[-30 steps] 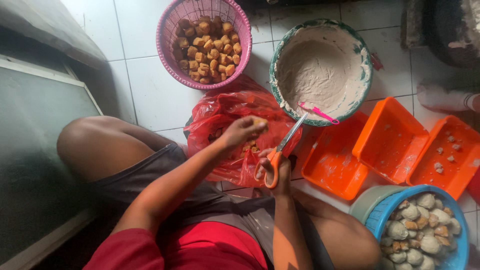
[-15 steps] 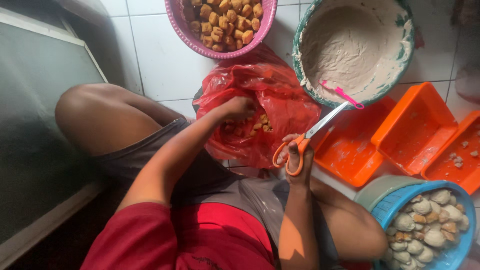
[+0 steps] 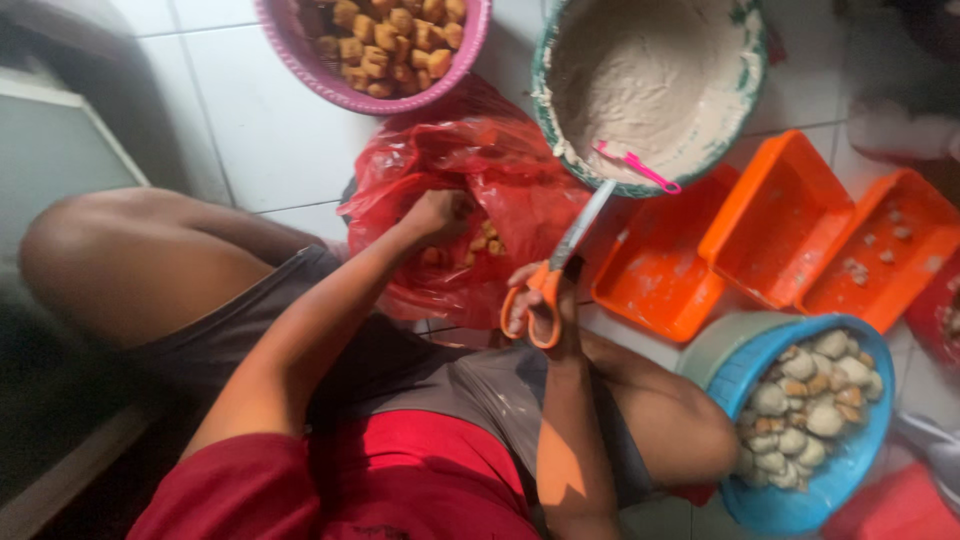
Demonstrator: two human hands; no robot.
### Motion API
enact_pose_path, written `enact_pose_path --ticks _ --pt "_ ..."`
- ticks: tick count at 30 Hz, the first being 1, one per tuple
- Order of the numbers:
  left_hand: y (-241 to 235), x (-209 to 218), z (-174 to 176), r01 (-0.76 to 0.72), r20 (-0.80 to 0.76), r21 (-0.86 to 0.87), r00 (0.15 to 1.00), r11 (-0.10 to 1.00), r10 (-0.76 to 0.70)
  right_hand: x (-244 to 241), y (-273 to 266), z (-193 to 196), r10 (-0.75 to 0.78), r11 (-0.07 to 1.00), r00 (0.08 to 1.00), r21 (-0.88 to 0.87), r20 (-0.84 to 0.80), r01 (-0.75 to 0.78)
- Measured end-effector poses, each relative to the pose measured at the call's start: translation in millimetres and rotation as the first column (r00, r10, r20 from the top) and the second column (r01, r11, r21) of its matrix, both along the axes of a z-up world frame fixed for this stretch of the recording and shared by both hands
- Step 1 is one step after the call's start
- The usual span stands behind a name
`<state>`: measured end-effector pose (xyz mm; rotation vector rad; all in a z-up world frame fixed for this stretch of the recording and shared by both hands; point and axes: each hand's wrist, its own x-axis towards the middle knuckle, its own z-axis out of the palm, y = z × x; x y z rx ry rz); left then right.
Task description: The person sits on the floor and uses orange-handled scissors to cut small brown food items one at a time. The cut pieces fall into a red plastic bag below. A pink basket of uncut items and a bowl of batter are nearby.
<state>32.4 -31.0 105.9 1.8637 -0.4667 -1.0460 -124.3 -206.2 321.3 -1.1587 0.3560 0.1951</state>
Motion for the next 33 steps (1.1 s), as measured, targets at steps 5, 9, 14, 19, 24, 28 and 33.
enact_pose_path --ticks 5,9,14,19,24,28,33 --pt "-31 29 128 -0.597 -0.638 -0.444 0.734 0.668 0.232 5 1 34 0.36 0.881 0.932 0.31 0.049 -0.357" --pt "-40 26 212 -0.742 -0.808 -0.475 0.58 0.473 0.099 2 -1 58 0.443 0.862 0.897 0.281 -0.01 -0.422" --pt "-41 15 251 -0.691 -0.794 -0.53 0.608 0.492 -0.002 0 -5 53 0.467 0.845 0.883 0.27 0.047 -0.462" --pt "-43 3 256 -0.514 -0.675 -0.629 0.734 0.583 -0.081 -8 -13 41 0.434 0.845 0.892 0.287 0.127 -0.452" --pt "-39 -7 250 -0.358 -0.555 -0.651 0.826 0.669 -0.098 -14 -11 14 0.287 0.914 0.953 0.272 0.093 -0.302" --pt "-37 -11 225 -0.415 -0.614 -0.641 0.782 0.646 -0.108 -14 -19 -5 0.25 0.964 0.968 0.098 -0.012 -0.248" --pt "-22 22 196 -0.692 -0.752 -0.482 0.642 0.537 0.152 -9 -14 -13 0.064 0.994 0.998 0.088 0.009 -0.065"
